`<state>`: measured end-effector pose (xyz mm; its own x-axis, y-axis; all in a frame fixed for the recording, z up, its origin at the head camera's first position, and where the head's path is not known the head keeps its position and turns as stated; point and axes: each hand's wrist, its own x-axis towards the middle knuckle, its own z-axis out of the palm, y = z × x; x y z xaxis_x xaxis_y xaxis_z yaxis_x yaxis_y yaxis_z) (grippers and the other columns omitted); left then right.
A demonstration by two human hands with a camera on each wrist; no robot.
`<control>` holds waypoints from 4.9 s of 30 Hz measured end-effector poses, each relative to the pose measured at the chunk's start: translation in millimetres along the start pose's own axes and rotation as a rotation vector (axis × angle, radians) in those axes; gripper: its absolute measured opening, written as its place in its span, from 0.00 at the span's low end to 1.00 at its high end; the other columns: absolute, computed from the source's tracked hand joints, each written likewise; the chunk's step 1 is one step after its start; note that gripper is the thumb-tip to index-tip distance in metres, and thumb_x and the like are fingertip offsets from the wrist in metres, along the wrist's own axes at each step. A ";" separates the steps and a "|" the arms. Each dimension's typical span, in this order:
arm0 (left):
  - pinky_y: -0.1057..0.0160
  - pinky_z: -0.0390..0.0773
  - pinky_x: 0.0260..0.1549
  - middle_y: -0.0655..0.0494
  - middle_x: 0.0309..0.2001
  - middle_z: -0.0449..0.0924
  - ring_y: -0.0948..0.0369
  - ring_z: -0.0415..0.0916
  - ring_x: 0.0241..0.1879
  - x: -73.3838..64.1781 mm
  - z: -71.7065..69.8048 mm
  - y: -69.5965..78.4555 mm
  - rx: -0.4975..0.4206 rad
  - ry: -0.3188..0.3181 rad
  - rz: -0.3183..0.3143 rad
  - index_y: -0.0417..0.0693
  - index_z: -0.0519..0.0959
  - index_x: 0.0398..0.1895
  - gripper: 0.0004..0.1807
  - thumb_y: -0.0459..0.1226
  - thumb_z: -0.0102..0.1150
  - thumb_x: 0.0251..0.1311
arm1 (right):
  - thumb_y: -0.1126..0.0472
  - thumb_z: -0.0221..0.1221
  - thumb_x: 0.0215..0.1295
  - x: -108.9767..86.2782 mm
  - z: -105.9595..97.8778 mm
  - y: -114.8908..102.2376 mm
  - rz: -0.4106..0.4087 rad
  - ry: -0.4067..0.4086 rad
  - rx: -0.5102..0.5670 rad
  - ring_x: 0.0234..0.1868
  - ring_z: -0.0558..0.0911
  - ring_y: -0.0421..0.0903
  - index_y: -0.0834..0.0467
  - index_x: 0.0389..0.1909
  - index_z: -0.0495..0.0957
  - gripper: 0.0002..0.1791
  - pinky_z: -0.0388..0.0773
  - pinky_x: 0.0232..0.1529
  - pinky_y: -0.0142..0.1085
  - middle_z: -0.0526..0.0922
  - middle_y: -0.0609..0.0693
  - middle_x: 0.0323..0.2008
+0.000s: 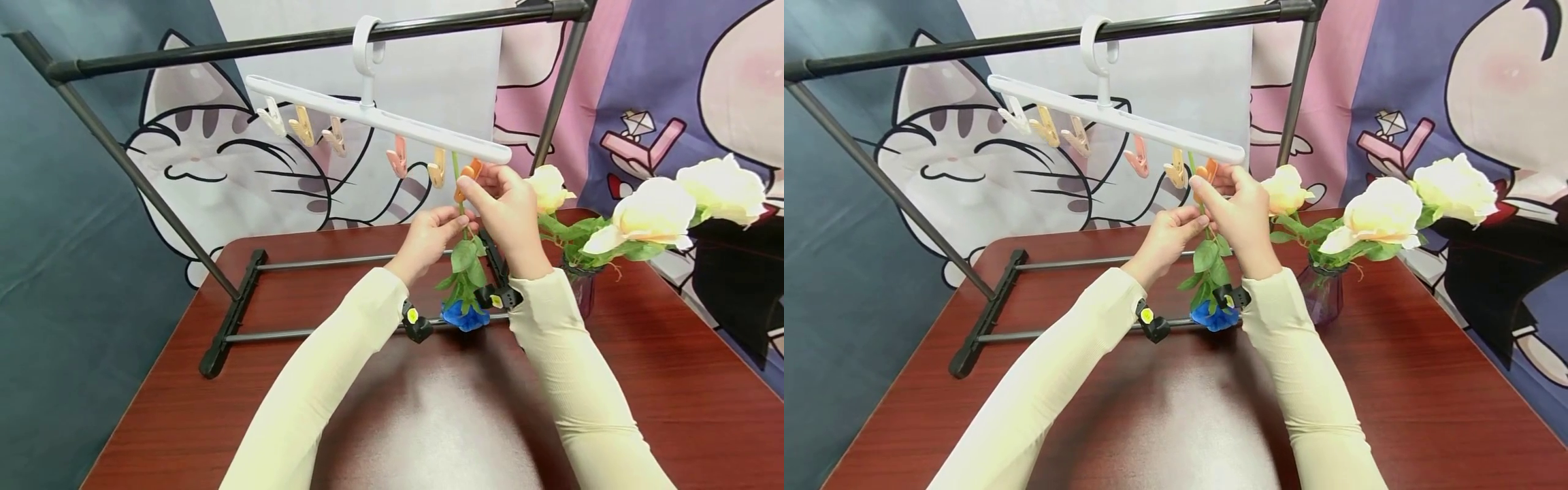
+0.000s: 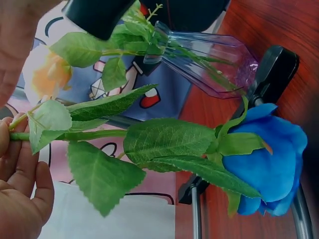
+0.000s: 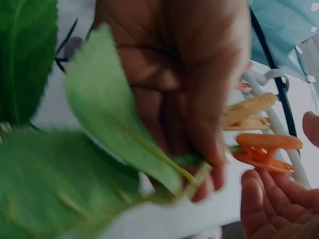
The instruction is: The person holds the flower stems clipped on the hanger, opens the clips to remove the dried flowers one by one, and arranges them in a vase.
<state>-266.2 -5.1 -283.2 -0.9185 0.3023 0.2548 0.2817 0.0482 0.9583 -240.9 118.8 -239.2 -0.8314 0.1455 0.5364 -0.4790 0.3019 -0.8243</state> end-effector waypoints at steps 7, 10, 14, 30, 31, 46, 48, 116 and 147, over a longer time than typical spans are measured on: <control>0.62 0.75 0.49 0.46 0.34 0.83 0.65 0.79 0.39 0.3 0.3 0.6 -0.032 -0.002 0.021 0.33 0.80 0.41 0.11 0.33 0.53 0.63 | 0.58 0.61 0.59 5.2 12.9 7.5 -0.088 0.119 0.074 0.25 0.73 0.34 0.68 0.36 0.77 0.15 0.69 0.26 0.25 0.75 0.39 0.22; 0.62 0.76 0.48 0.45 0.34 0.83 0.64 0.79 0.38 -0.3 0.6 0.4 -0.049 0.000 0.014 0.32 0.80 0.41 0.11 0.32 0.53 0.63 | 0.59 0.60 0.60 6.1 12.2 5.9 -0.111 0.145 0.099 0.23 0.72 0.34 0.66 0.33 0.76 0.12 0.67 0.25 0.26 0.74 0.36 0.21; 0.67 0.77 0.44 0.41 0.37 0.82 0.62 0.80 0.37 -1.3 -0.8 -1.0 -0.068 0.024 -0.025 0.32 0.79 0.43 0.11 0.32 0.52 0.63 | 0.60 0.60 0.61 7.9 8.6 -1.0 -0.105 0.162 0.174 0.23 0.73 0.36 0.60 0.30 0.76 0.07 0.66 0.25 0.27 0.75 0.39 0.20; 0.65 0.78 0.44 0.38 0.38 0.82 0.51 0.80 0.43 -22.4 -11.6 -12.7 0.012 0.039 0.022 0.33 0.80 0.41 0.11 0.32 0.53 0.62 | 0.59 0.61 0.59 4.8 8.0 5.9 -0.096 0.098 0.174 0.29 0.76 0.36 0.68 0.42 0.74 0.17 0.70 0.31 0.26 0.76 0.42 0.27; 0.66 0.78 0.43 0.38 0.38 0.82 0.52 0.80 0.42 -23.9 -12.4 -11.9 0.017 0.036 0.023 0.33 0.81 0.41 0.11 0.33 0.54 0.62 | 0.59 0.61 0.59 4.6 7.9 7.0 -0.091 0.097 0.179 0.30 0.76 0.36 0.68 0.43 0.74 0.17 0.70 0.32 0.26 0.75 0.42 0.28; 0.70 0.76 0.39 0.56 0.32 0.84 0.66 0.79 0.33 -71.9 -27.5 35.7 0.580 -0.088 0.521 0.43 0.83 0.35 0.06 0.33 0.57 0.59 | 0.65 0.59 0.58 -43.5 -19.7 0.8 -0.098 0.079 -0.016 0.31 0.75 0.36 0.63 0.48 0.76 0.16 0.70 0.35 0.26 0.77 0.45 0.33; 0.68 0.74 0.41 0.58 0.32 0.84 0.66 0.79 0.34 -77.6 -29.2 39.8 0.758 -0.098 0.657 0.45 0.82 0.36 0.05 0.33 0.57 0.60 | 0.64 0.58 0.60 -52.4 -27.4 -2.3 -0.090 0.046 -0.007 0.29 0.74 0.37 0.63 0.47 0.77 0.14 0.69 0.31 0.26 0.77 0.41 0.30; 0.53 0.63 0.61 0.50 0.46 0.77 0.54 0.74 0.51 -113.6 -37.3 19.6 1.455 0.119 1.097 0.42 0.79 0.43 0.13 0.29 0.44 0.63 | 0.59 0.50 0.68 -80.8 -119.7 66.7 -0.104 0.421 -0.559 0.46 0.74 0.66 0.74 0.36 0.78 0.19 0.55 0.52 0.52 0.79 0.26 0.21; 0.54 0.63 0.61 0.50 0.46 0.77 0.55 0.73 0.51 -118.7 -35.8 9.7 1.459 0.104 1.056 0.42 0.80 0.44 0.14 0.29 0.44 0.63 | 0.65 0.55 0.60 -73.3 -122.4 91.7 -0.275 0.342 -0.763 0.31 0.68 0.73 0.78 0.30 0.75 0.15 0.60 0.33 0.61 0.74 0.77 0.27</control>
<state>-164.3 -74.6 -299.5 -0.2044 0.7055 0.6786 0.6362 0.6226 -0.4556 -189.5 251.1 -331.9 -0.5260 0.2124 0.8235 -0.2287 0.8973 -0.3775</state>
